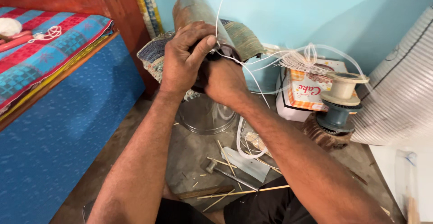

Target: The person sits on the floor and threads white cords into a metal cylinder, using a wooden stick to push them in and a hammer to tap the cylinder. They then pull the cords out and gather them into a coiled bundle.

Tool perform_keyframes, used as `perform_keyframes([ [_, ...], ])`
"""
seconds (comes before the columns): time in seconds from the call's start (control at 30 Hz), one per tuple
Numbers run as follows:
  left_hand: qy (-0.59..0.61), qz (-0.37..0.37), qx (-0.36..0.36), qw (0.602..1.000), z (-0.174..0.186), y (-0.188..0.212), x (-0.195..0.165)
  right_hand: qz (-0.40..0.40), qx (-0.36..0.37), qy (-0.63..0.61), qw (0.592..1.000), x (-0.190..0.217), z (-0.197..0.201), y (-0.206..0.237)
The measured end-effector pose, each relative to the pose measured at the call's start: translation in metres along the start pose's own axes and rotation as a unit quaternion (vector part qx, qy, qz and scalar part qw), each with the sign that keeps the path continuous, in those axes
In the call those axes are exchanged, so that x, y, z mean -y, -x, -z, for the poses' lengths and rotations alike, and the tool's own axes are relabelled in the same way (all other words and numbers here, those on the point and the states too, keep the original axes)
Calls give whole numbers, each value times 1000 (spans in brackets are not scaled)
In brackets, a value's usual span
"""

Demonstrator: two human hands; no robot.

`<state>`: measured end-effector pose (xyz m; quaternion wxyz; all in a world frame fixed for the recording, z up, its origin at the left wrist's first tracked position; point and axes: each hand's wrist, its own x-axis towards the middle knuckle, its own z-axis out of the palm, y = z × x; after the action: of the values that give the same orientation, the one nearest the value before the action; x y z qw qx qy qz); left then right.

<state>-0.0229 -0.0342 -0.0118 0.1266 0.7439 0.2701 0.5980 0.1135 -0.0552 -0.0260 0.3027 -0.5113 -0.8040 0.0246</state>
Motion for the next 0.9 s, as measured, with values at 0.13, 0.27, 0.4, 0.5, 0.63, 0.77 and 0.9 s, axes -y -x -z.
perform_keyframes([
  [0.13, -9, 0, -6, 1000, 4, 5, 13, 14, -12, 18, 1000, -4, -20, -2],
  [0.27, 9, 5, -1, 1000, 15, 7, 31, -2, -40, 0, 999, -5, -39, -3],
  [0.4, 34, 25, 4, 999, 20, 0, 33, 130, -128, 73, 980, -7, -18, 9],
  [0.5, 101, 53, 32, 993, -14, -13, -4, 179, -114, 194, 958, -22, 43, 26],
  [0.63, 73, 17, 45, 996, -9, -16, -13, 142, 83, 172, 971, -26, 55, 1],
  [0.77, 82, 15, 33, 996, -8, -12, -9, 140, 81, 179, 970, -38, 47, -5],
  [0.9, 77, 23, 17, 997, -15, -8, -4, 190, -13, 167, 967, -50, 25, 6],
])
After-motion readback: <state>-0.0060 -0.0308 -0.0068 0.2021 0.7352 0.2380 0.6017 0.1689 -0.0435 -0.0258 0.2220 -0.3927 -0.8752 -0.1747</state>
